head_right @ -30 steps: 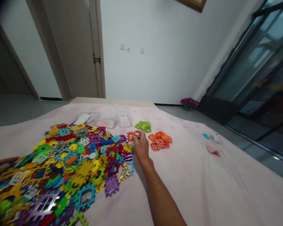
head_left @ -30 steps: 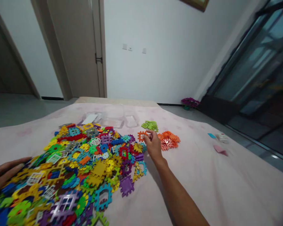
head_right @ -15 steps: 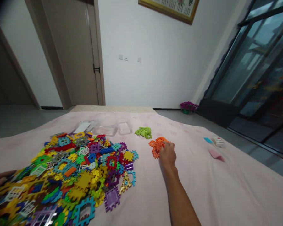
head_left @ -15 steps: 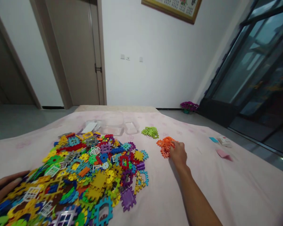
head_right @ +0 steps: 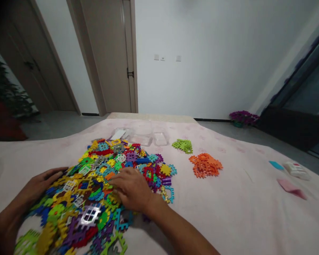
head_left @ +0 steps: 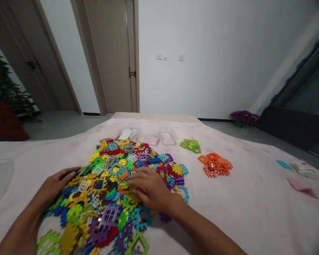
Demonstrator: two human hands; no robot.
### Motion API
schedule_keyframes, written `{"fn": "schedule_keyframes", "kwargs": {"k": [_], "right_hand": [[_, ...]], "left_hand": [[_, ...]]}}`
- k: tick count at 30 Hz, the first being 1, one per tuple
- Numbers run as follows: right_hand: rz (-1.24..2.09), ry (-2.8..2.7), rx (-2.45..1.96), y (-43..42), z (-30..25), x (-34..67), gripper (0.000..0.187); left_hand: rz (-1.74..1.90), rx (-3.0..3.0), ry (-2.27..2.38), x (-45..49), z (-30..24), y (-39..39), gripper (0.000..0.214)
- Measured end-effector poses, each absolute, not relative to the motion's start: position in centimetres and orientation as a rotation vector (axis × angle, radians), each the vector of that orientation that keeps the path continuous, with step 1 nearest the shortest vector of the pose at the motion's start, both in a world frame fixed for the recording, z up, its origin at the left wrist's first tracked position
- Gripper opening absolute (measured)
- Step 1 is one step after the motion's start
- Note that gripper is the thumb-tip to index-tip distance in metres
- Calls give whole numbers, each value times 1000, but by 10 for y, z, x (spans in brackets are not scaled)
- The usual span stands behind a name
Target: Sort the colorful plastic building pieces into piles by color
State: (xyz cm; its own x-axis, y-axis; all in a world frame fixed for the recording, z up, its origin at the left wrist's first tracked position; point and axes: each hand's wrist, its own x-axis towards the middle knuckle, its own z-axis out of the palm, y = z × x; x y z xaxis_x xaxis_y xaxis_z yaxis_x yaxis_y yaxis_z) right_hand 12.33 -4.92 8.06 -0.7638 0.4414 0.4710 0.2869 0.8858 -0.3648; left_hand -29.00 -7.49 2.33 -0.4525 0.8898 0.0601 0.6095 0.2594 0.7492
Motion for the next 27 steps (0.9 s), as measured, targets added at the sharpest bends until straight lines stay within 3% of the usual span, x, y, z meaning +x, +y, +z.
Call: {"fn": "schedule_keyframes", "kwargs": {"k": [5, 17, 25, 27], "right_hand": [[333, -2799, -455, -50, 78, 108, 13], [-6, -2986, -781, -51, 88, 85, 11], [-53, -2982, -740, -36, 81, 56, 42], [-67, -3004, -717, -32, 82, 49, 42]], "left_hand": [[1056, 1215, 1996, -299, 10, -75, 64], [1064, 1260, 2005, -303, 2, -71, 62], [1083, 1308, 2044, -300, 7, -71, 55], [1074, 1315, 2047, -300, 8, -71, 54]]}}
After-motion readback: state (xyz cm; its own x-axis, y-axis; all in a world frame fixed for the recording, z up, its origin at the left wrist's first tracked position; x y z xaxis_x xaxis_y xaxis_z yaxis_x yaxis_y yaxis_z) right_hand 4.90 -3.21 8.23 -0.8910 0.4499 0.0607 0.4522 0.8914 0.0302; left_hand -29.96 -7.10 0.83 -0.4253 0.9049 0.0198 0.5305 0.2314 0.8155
